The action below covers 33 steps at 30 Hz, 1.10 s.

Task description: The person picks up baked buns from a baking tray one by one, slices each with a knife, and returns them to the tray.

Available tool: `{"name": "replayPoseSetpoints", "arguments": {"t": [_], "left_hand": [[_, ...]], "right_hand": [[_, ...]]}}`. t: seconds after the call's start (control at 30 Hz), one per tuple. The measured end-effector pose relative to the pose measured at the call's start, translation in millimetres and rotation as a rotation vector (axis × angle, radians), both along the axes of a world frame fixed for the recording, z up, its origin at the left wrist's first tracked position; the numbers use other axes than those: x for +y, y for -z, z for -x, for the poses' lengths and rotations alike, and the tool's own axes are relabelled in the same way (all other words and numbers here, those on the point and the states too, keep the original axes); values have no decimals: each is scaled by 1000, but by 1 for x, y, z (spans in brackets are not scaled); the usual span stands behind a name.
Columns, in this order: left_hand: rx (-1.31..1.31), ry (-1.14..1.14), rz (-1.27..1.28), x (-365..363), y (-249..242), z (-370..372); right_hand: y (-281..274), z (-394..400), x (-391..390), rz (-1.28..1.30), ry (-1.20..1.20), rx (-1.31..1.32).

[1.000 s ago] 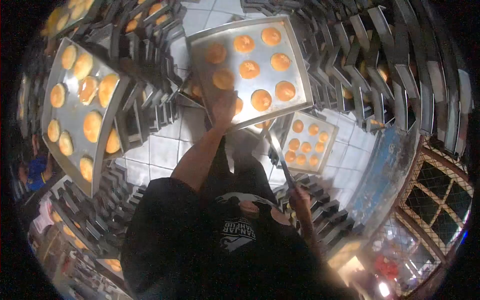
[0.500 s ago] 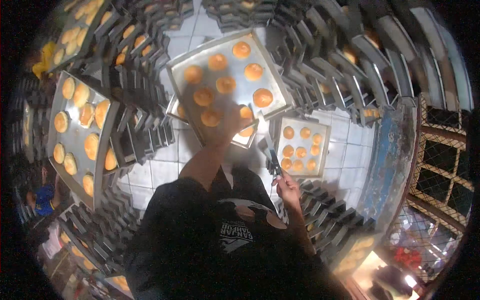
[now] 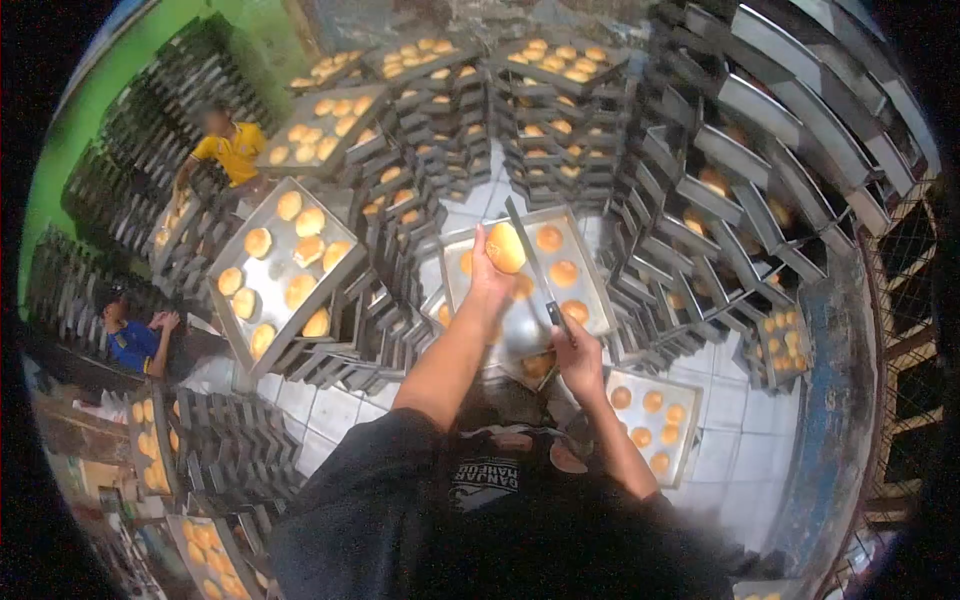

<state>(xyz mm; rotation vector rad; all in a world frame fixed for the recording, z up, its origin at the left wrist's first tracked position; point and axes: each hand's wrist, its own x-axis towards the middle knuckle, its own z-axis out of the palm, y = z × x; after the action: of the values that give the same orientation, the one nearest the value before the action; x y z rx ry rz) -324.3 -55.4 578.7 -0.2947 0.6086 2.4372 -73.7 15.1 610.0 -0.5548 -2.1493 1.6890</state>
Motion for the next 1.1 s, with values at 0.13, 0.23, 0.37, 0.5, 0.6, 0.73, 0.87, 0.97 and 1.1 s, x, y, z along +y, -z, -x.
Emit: {"name": "replayPoseSetpoints", "arguments": {"t": [0.13, 0.23, 0.37, 0.5, 0.6, 0.73, 0.87, 0.97, 1.1], "left_hand": [[64, 16, -28, 7, -8, 12], [129, 106, -18, 9, -23, -1], [241, 291, 43, 15, -44, -39], [240, 294, 57, 22, -46, -45], [249, 279, -10, 12, -39, -15], [253, 392, 32, 3, -42, -26], [260, 423, 95, 5, -40, -44], [226, 371, 49, -8, -44, -21], [530, 448, 150, -27, -44, -11]], "right_hand": [[-27, -17, -1, 7, -39, 75], [-35, -25, 0, 78, -31, 16], [-40, -21, 4, -3, 40, 45], [-54, -11, 5, -38, 50, 35], [-62, -35, -13, -123, 15, 7], [-45, -32, -21, -66, 63, 45], [-75, -4, -12, -132, 81, -61], [-65, -22, -19, -225, 40, -17], [-39, -40, -32, -275, 75, -50]]}}
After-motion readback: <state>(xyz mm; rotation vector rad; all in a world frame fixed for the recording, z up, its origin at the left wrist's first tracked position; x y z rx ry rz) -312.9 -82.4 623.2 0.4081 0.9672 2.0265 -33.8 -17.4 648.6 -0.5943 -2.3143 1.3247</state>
